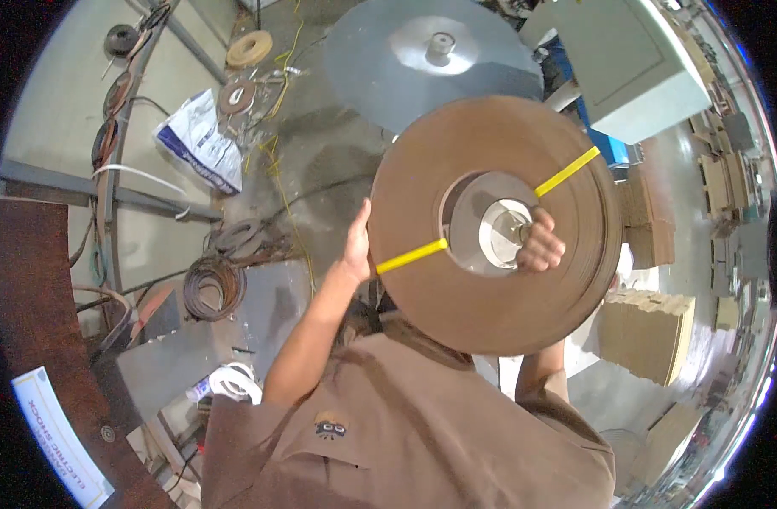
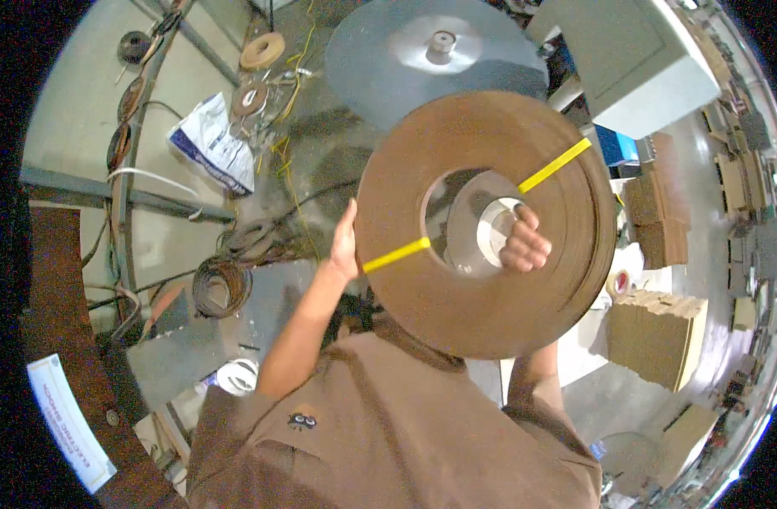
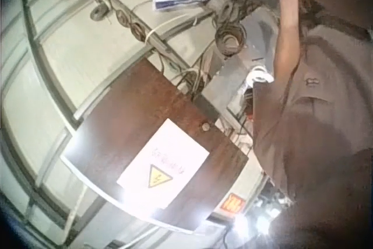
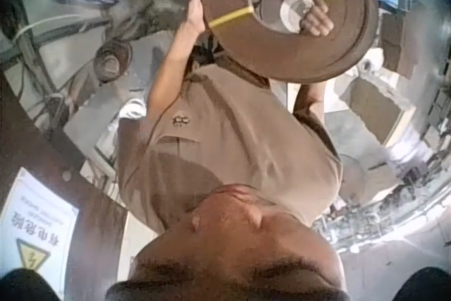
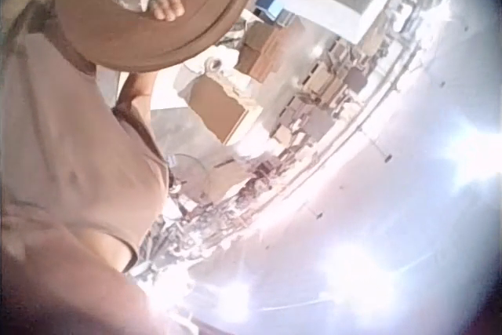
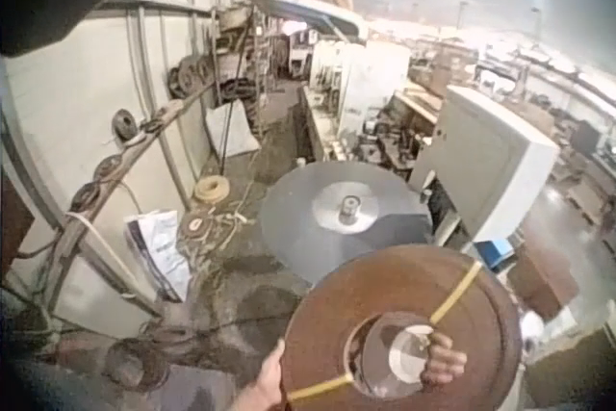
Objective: The person handles small wooden pieces and places them into a machine. They then move to a large circular component, using a yellow utility knife to cut a yellow strap. Finally, they use a flashlight to inspect the internal mechanisms of the machine.
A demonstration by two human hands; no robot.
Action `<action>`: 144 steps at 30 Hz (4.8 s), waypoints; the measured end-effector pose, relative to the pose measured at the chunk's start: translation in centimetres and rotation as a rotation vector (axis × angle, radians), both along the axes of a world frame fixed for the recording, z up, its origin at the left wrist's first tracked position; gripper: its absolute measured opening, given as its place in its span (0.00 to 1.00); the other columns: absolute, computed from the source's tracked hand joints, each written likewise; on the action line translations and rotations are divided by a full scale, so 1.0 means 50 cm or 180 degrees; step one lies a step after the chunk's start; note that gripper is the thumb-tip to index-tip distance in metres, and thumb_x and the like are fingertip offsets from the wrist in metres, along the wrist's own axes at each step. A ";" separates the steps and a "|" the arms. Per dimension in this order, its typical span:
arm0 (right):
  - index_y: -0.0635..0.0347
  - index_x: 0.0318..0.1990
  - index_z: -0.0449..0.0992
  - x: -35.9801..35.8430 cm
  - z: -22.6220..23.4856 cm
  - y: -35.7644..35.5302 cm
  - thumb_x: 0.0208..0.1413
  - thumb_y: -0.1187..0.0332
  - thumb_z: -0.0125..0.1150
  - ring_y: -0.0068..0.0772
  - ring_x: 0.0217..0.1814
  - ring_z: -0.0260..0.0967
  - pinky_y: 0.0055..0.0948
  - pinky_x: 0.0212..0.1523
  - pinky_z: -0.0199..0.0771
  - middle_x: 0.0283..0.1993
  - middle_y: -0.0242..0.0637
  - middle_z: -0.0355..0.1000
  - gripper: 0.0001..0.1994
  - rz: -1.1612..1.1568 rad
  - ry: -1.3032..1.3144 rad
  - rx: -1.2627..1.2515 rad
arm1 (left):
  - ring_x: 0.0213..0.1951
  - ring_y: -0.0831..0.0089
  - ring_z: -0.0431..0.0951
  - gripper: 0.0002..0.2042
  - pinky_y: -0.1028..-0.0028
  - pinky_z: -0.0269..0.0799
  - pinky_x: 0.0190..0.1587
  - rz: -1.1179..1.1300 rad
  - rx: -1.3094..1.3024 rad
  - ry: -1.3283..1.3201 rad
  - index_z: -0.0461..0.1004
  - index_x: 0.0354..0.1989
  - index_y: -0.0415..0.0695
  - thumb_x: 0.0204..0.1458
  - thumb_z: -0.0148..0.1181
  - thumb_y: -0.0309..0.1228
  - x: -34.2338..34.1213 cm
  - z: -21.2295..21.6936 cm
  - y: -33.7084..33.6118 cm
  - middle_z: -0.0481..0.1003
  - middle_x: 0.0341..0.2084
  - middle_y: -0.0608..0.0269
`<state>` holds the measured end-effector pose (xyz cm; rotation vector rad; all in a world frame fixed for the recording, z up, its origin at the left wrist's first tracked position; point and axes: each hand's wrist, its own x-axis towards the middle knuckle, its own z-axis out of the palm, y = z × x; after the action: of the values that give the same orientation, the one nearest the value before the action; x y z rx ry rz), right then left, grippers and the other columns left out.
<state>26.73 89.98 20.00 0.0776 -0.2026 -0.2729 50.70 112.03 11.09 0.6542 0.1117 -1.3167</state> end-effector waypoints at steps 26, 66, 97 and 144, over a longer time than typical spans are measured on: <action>0.60 0.51 0.65 0.579 0.021 -0.107 0.74 0.58 0.44 0.30 0.34 0.71 0.30 0.42 0.71 0.32 0.30 0.69 0.14 -0.0424 0.0223 -0.0631 | 0.64 0.59 0.73 0.37 0.56 0.70 0.66 -0.1169 0.0081 -0.0145 0.65 0.70 0.40 0.60 0.65 0.54 0.655 -0.084 -0.226 0.73 0.63 0.54; 0.59 0.38 0.78 1.096 -0.209 -0.580 0.56 0.29 0.54 0.63 0.34 0.76 0.56 0.38 0.75 0.28 0.52 0.77 0.35 0.0338 0.5646 -0.7140 | 0.59 0.63 0.77 0.28 0.66 0.68 0.64 -0.2219 0.1160 -0.3039 0.64 0.71 0.36 0.71 0.52 0.45 1.723 -0.124 -0.460 0.76 0.61 0.48; 0.67 0.71 0.62 1.593 -0.328 -0.557 0.61 0.56 0.67 0.58 0.78 0.54 0.49 0.77 0.55 0.76 0.55 0.58 0.37 -0.2170 0.9701 -0.3090 | 0.57 0.53 0.79 0.28 0.59 0.73 0.60 -0.4607 -0.0625 -0.5082 0.72 0.65 0.42 0.62 0.63 0.48 2.017 -0.247 -1.262 0.80 0.55 0.52; 0.76 0.62 0.66 1.817 -0.461 -1.244 0.64 0.58 0.64 0.63 0.73 0.55 0.50 0.74 0.52 0.70 0.62 0.58 0.30 -0.1252 1.0441 -0.0924 | 0.53 0.63 0.76 0.26 0.64 0.74 0.57 0.1824 -0.0978 -0.4631 0.70 0.57 0.23 0.66 0.63 0.39 2.130 0.059 -2.734 0.75 0.55 0.44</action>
<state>117.59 27.78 -3.05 0.7383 -3.0260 0.4203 157.21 -24.68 14.02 1.0619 -0.9931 -0.0909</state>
